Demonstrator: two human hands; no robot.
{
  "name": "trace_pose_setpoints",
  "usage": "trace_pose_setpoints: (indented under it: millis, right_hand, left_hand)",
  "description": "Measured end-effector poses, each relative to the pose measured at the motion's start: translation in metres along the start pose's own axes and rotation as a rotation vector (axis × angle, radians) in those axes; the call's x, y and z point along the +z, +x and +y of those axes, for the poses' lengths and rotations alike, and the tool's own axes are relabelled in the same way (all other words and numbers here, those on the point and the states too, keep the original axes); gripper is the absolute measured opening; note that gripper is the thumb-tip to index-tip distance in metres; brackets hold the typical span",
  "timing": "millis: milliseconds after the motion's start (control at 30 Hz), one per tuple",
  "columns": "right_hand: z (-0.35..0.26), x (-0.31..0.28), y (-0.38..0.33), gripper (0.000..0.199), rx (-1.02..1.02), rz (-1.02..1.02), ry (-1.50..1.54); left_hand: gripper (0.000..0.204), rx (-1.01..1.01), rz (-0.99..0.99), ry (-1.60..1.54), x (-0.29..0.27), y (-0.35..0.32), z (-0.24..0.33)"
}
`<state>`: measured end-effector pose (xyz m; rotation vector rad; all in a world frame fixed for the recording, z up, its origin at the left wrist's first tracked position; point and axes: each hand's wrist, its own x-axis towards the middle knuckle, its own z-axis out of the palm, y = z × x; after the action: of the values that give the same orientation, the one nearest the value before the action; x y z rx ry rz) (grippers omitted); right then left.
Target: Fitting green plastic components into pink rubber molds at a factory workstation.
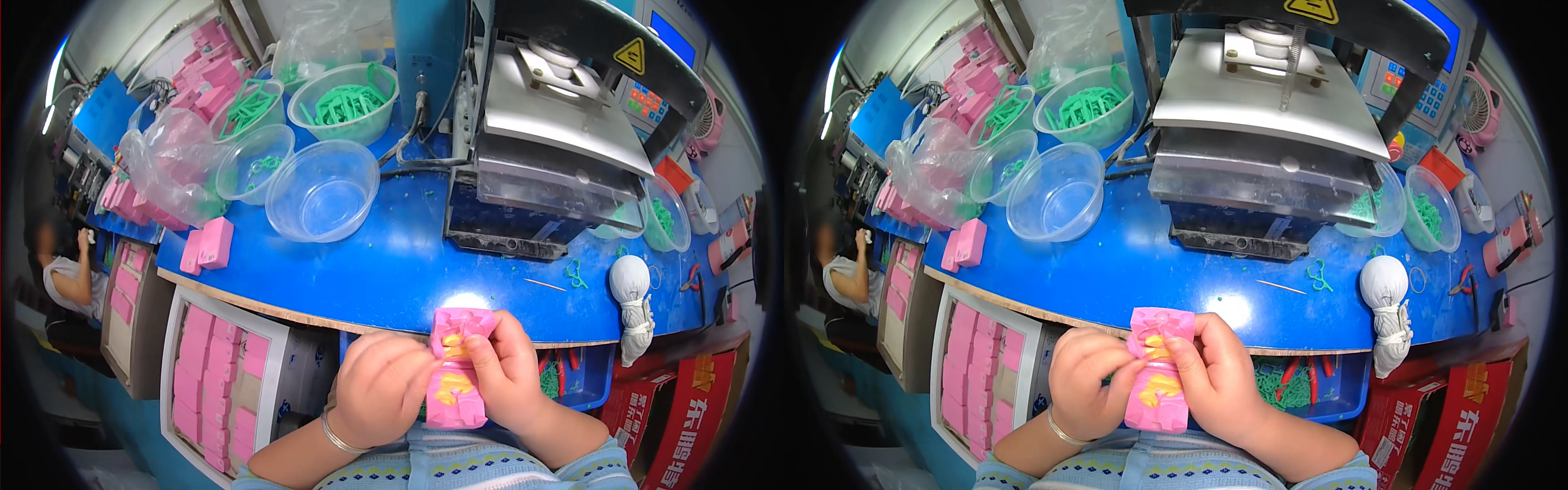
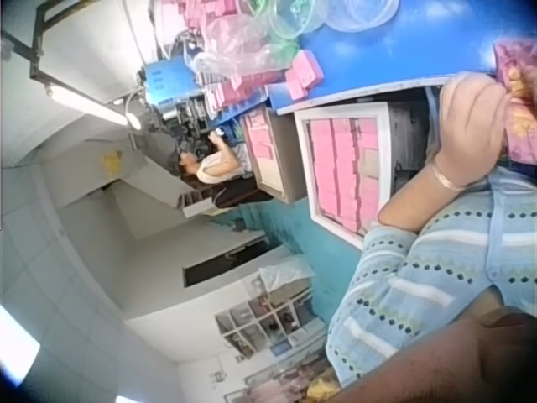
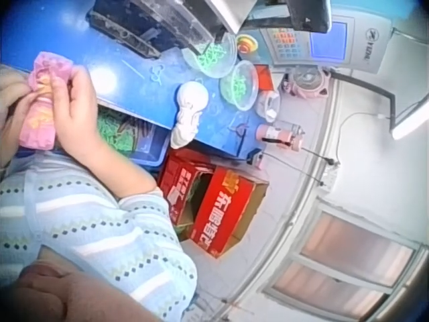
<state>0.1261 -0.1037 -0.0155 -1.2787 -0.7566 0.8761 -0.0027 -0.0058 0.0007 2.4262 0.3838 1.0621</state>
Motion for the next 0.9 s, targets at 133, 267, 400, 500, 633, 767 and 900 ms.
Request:
trace_pose_setpoints:
  millis: [133,267,400,500,633,767,900]
  right_hand:
    - [-0.003,-0.003,-0.001,0.014,0.005,0.003,0.012]
    - [-0.007,-0.007,-0.004,0.013,0.038,-0.056,0.029]
    - [-0.007,-0.014,-0.004,0.013,-0.119,-0.150,-0.271]
    - [-0.009,-0.015,-0.003,0.014,-0.192,-0.162,-0.337]
    - [-0.013,-0.019,0.000,0.013,-0.227,-0.220,-0.369]
    - [-0.009,-0.018,0.002,0.013,-0.285,-0.238,-0.388]
    - [-0.003,-0.018,0.003,0.013,-0.274,-0.190,-0.396]
  left_hand:
    - [0.032,-0.093,0.002,-0.180,0.007,-0.005,-0.002]
    - [0.028,-0.681,-0.040,-1.096,0.003,-0.001,0.005]
    - [0.022,-0.666,-0.136,-1.173,0.005,-0.010,-0.003]
    - [0.024,-0.712,-0.139,-1.140,0.006,-0.010,-0.001]
    - [0.021,-0.732,-0.185,-1.097,0.000,-0.002,0.004]
    - [0.018,-0.690,-0.194,-1.055,0.001,-0.005,-0.001]
    - [0.019,-0.740,-0.132,-1.066,0.008,-0.006,-0.001]
